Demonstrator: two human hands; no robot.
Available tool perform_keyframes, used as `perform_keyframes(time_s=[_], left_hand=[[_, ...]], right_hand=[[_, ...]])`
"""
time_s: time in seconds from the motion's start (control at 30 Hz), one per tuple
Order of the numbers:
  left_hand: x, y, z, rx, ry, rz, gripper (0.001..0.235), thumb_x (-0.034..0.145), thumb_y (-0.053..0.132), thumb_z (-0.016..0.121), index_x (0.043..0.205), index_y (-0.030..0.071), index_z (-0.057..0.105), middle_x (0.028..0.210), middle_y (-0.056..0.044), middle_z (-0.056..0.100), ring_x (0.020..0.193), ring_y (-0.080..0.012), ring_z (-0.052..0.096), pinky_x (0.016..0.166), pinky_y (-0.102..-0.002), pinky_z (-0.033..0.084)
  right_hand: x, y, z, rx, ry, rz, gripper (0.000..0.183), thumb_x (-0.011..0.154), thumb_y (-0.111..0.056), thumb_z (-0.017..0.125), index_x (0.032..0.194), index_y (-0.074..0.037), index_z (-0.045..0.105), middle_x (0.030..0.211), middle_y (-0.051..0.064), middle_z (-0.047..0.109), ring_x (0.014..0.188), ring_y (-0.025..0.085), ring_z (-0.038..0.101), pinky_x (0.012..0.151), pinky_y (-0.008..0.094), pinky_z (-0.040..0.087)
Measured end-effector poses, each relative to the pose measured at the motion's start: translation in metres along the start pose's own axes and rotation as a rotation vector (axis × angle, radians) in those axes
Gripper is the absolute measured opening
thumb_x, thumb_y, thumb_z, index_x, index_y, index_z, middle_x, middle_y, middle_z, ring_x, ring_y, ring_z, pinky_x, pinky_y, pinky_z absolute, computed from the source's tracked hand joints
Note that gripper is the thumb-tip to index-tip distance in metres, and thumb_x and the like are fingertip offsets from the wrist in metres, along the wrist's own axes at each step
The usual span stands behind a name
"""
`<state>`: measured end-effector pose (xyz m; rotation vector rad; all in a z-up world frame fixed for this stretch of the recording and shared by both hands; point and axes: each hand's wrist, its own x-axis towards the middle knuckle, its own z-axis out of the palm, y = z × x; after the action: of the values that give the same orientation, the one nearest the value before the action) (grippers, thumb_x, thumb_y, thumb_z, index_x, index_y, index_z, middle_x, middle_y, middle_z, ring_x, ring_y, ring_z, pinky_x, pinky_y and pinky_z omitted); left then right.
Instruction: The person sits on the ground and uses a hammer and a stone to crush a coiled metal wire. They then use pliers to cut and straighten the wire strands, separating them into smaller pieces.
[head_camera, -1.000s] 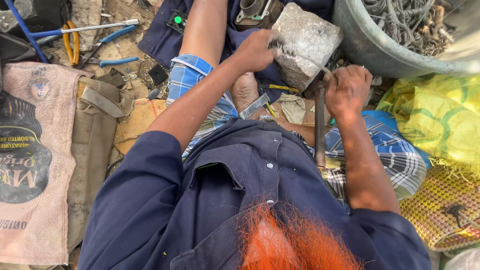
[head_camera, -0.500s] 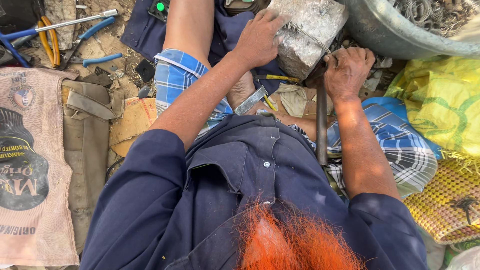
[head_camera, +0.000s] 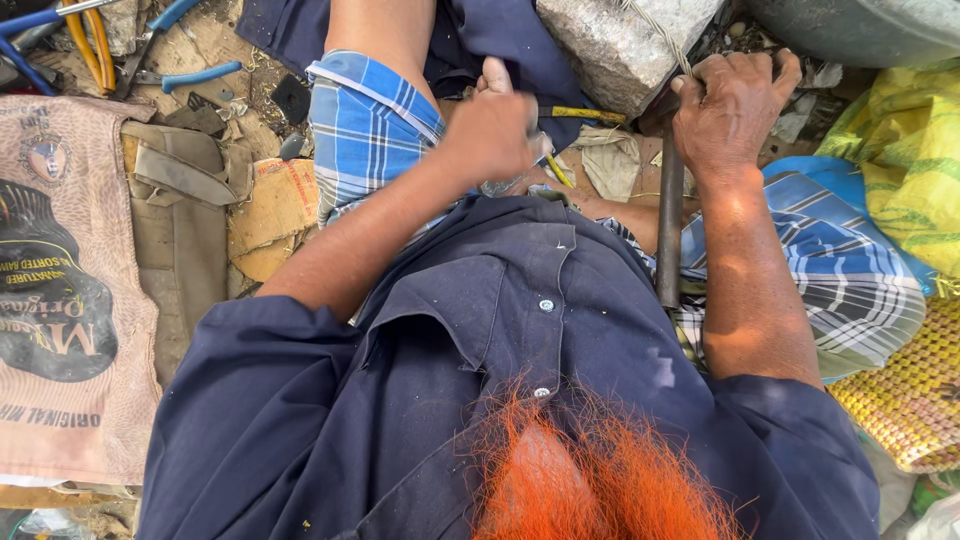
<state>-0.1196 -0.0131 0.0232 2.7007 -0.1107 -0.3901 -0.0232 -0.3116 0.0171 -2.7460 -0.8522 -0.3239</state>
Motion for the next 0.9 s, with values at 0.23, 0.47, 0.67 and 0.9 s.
perform_keyframes(time_s=[0.23, 0.47, 0.67, 0.9], left_hand=[[0.001, 0.023, 0.049, 0.143, -0.177, 0.068, 0.045, 0.079, 0.02, 0.074, 0.115, -0.007, 0.068, 0.11, -0.025, 0.071, 0.105, -0.0347, 0.071, 0.091, -0.043, 0.056], [0.013, 0.031, 0.042, 0.154, -0.234, 0.084, 0.044, 0.078, 0.023, 0.075, 0.112, -0.006, 0.069, 0.111, -0.023, 0.069, 0.105, -0.0342, 0.07, 0.088, -0.046, 0.056], [0.0, 0.015, 0.018, -0.017, -0.053, 0.204, 0.047, 0.076, 0.031, 0.078, 0.107, -0.003, 0.069, 0.103, -0.023, 0.072, 0.1, -0.0367, 0.07, 0.093, -0.046, 0.053], [0.029, -0.018, -0.024, -1.304, -0.073, 0.097, 0.029, 0.098, 0.035, 0.059, 0.115, 0.012, 0.061, 0.111, -0.011, 0.076, 0.098, -0.0253, 0.078, 0.083, -0.041, 0.065]], right_hand=[[0.0, -0.003, 0.0, 0.02, -0.019, 0.032, 0.013, 0.094, -0.016, 0.081, 0.097, -0.005, 0.074, 0.098, 0.01, 0.069, 0.105, 0.03, 0.061, 0.113, 0.058, 0.026], [-0.001, -0.001, 0.005, 0.05, -0.053, 0.029, 0.003, 0.097, -0.008, 0.07, 0.098, -0.006, 0.072, 0.097, 0.008, 0.07, 0.107, 0.029, 0.063, 0.117, 0.054, 0.029], [-0.004, -0.001, 0.003, -0.006, -0.031, 0.002, 0.004, 0.091, -0.007, 0.072, 0.094, -0.006, 0.072, 0.091, 0.007, 0.069, 0.104, 0.029, 0.064, 0.119, 0.06, 0.023], [-0.008, 0.002, 0.014, -0.053, 0.012, 0.029, 0.002, 0.096, -0.008, 0.071, 0.095, -0.008, 0.072, 0.086, 0.005, 0.066, 0.101, 0.025, 0.064, 0.126, 0.067, 0.007]])
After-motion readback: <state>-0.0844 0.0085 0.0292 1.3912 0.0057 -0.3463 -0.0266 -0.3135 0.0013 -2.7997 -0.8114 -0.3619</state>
